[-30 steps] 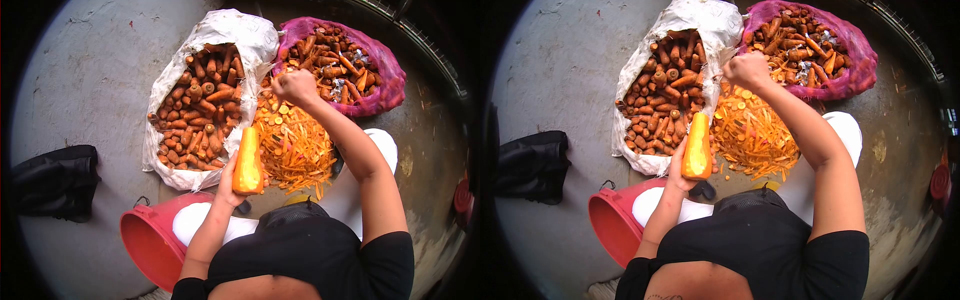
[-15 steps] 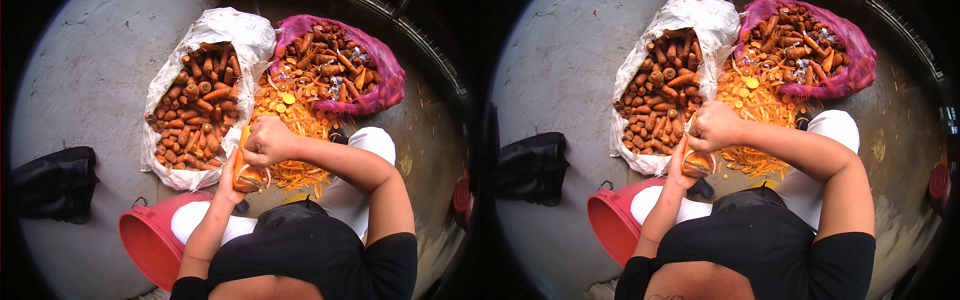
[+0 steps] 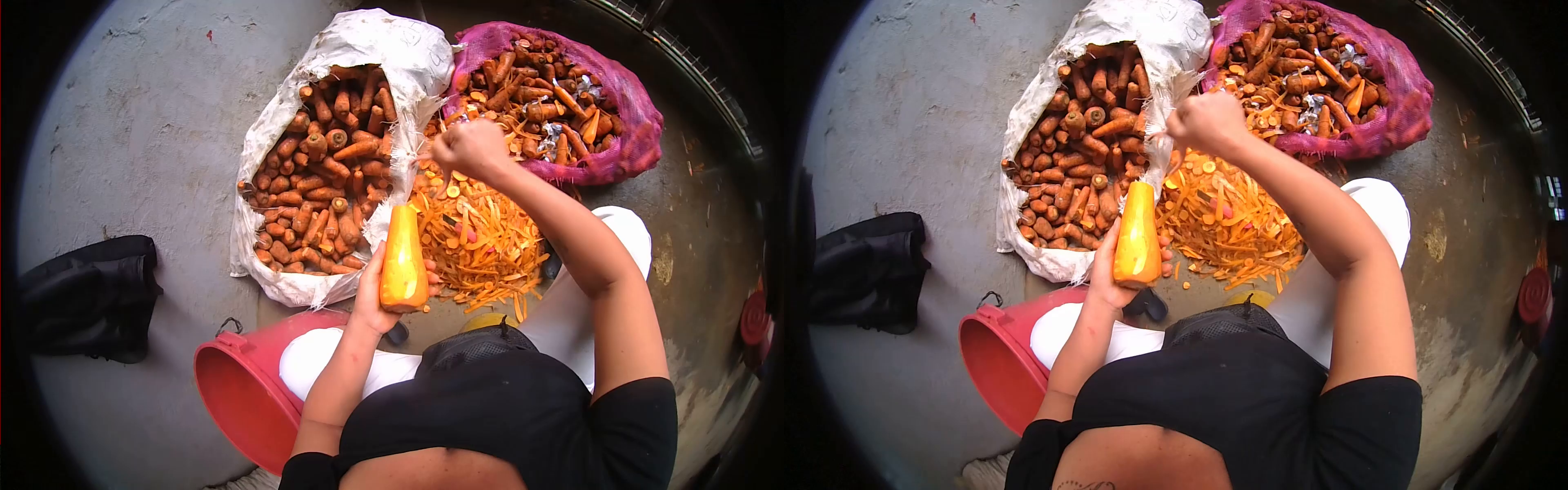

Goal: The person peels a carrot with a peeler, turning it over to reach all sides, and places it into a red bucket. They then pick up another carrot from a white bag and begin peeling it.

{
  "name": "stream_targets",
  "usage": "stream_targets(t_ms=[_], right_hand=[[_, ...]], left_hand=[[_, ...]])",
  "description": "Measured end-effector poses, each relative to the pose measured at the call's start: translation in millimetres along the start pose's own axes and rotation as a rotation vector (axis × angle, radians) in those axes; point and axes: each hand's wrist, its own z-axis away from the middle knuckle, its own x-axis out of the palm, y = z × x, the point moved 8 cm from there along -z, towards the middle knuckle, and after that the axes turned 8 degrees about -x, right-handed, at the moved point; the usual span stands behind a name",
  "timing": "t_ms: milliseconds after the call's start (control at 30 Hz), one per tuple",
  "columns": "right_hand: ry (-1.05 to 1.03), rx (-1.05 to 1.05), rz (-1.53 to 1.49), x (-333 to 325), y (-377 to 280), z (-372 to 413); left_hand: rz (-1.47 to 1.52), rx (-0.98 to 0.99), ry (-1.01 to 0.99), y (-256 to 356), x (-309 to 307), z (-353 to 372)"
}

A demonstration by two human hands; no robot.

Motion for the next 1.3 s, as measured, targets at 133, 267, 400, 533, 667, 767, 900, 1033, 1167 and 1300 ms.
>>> stream_targets(t_ms=[133, 267, 400, 533, 667, 767, 900, 1033, 1167, 1300], right_hand=[[0.063, -0.457, -0.383, 0, -79, 34], [0.138, -0.740, -0.380, -11, -120, 67], [0.162, -0.816, -0.375, -8, -126, 78], [0.138, -0.789, -0.346, -8, -126, 82], [0.179, -0.780, -0.379, -8, -122, 78], [0.222, -0.722, -0.323, -3, -104, 63], [0.306, -0.707, -0.230, 2, -90, 51], [0.416, -0.540, 0.307, -6, -16, 4], [0.260, -0.196, 0.263, -22, 34, -8], [0.183, -0.358, -0.182, -7, -36, 17]], left_hand=[[0.019, 0.012, 0.038, 7, -2, -4], [-0.025, 0.024, 0.109, 5, -2, -7], [-0.045, 0.010, 0.003, -1, 0, -9], [-0.062, -0.022, 0.054, -4, 3, -10], [-0.055, -0.022, 0.129, -4, 5, -6], [-0.091, 0.012, 0.143, -4, 4, -7], [-0.096, 0.076, 0.219, 2, -13, -14], [-0.199, -0.017, 0.138, 0, -3, -6], [-0.190, -0.105, 0.016, -19, 1, -2], [-0.115, -0.045, 0.027, -9, -1, -10]])
